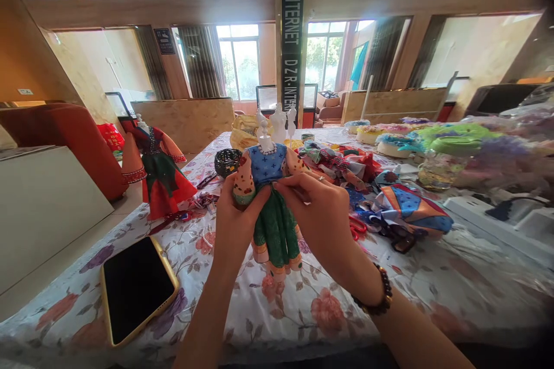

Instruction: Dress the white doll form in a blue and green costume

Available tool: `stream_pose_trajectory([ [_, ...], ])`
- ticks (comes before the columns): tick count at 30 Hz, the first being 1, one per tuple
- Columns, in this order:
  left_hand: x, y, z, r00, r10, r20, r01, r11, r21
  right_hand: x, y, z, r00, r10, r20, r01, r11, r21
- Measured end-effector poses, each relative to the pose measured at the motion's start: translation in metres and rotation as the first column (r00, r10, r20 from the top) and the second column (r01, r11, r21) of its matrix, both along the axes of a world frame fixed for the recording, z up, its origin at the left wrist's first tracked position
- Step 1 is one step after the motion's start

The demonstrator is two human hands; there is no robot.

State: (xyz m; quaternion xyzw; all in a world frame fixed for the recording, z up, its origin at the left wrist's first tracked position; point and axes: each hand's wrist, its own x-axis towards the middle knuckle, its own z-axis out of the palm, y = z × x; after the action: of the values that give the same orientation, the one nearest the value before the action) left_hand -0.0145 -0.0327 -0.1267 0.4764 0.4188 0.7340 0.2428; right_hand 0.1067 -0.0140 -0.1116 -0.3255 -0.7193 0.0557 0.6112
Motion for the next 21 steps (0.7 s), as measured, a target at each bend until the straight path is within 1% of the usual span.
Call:
stream_pose_trajectory([
  [3,0.0,0.001,0.0,1.0,-0.005,0.009,0.005,1.0,0.005,-0.001,-0.001,0.0,0.997,-0.046,0.058,0.043,0.998,0.051],
  [8,0.001,0.001,0.0,0.996,-0.051,0.068,0.051,0.999,0.004,-0.004,-0.006,0.004,0.962,-0.135,0.237,0.125,0.991,0.056],
  [13,0.004,0.002,0.0,0.999,0.032,0.036,-0.033,0.999,0.029,-0.008,-0.011,0.016,0.929,-0.175,0.325,0.172,0.984,0.039],
  [18,0.007,0.002,-0.001,0.998,0.057,0.022,-0.057,0.998,0.013,-0.011,-0.01,0.027,0.909,-0.173,0.38,0.17,0.985,0.043],
  [21,0.009,0.004,-0.001,0.997,0.068,0.025,-0.068,0.997,0.039,-0.012,-0.009,0.03,0.897,-0.178,0.405,0.175,0.984,0.045],
])
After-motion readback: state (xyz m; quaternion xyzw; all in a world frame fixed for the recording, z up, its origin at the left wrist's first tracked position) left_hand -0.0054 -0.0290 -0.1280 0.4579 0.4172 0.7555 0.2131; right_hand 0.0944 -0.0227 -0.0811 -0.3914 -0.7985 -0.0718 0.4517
